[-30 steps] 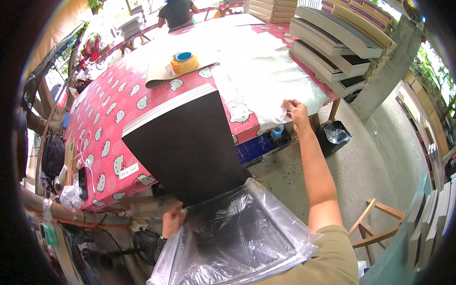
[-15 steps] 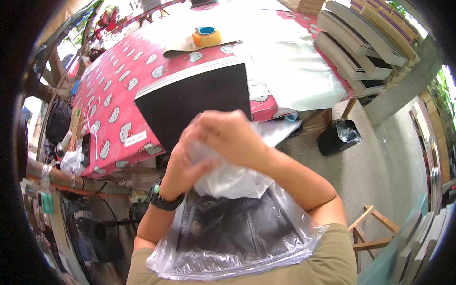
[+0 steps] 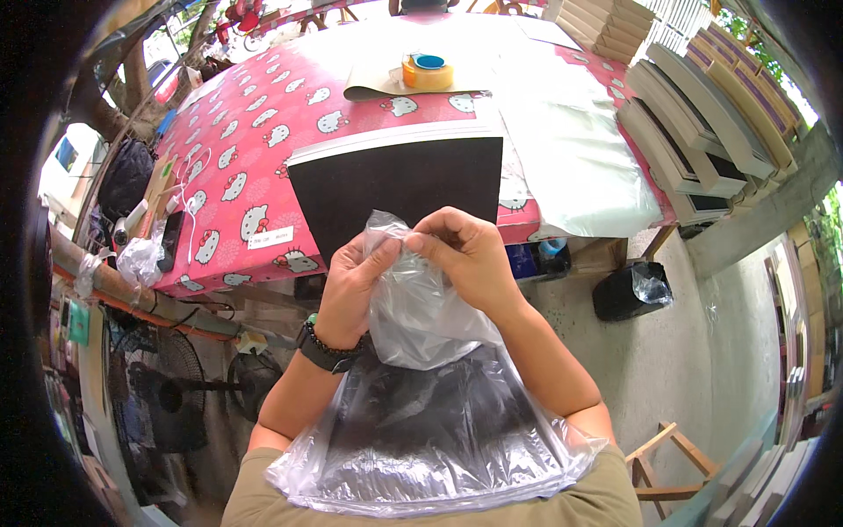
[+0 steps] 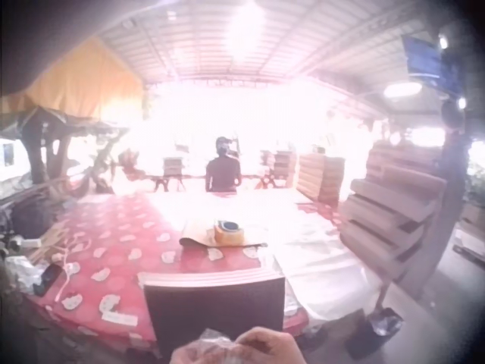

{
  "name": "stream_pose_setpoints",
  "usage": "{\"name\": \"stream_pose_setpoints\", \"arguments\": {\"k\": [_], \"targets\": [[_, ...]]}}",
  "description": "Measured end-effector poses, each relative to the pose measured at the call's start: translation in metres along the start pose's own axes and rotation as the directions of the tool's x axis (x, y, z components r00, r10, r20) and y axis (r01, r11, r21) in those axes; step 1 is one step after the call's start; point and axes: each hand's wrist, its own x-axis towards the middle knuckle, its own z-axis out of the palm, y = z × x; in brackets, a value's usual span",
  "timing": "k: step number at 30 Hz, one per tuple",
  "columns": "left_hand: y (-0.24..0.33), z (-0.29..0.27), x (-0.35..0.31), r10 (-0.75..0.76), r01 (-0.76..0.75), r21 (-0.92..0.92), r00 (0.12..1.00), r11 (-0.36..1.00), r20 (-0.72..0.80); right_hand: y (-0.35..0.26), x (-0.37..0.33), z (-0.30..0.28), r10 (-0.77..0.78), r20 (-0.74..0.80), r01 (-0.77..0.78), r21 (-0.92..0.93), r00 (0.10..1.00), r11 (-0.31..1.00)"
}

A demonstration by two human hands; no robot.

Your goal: The person wraps individual books in clear plastic film by hand. The person places each book into a plastic sleeve, smooths the film, and stacks the wrapped books.

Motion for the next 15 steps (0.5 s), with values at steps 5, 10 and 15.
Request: {"name": "stream_pose_setpoints", "arguments": {"k": [5,10,15], "targets": [[-0.004,0.004,-0.001,0.051,-0.053,-0.046,0.998,0.998,-0.047,0.006,-0.003,0.003,-0.03,-0.078,0.028,-0.024,0.996,0.999],[-0.004,0.005,0.003,0.161,-0.141,0.209,0.984,0.968,-0.077,0.013,-0.003,0.014,-0.368,-0.091,0.31,-0.379,0.925,0.872],[-0.008,-0.003,-0.003,0.03,-0.029,0.013,0.999,0.999,-0.015,0.01,-0.012,0.023,-0.357,-0.138,0.274,-0.41,0.924,0.87]]}}
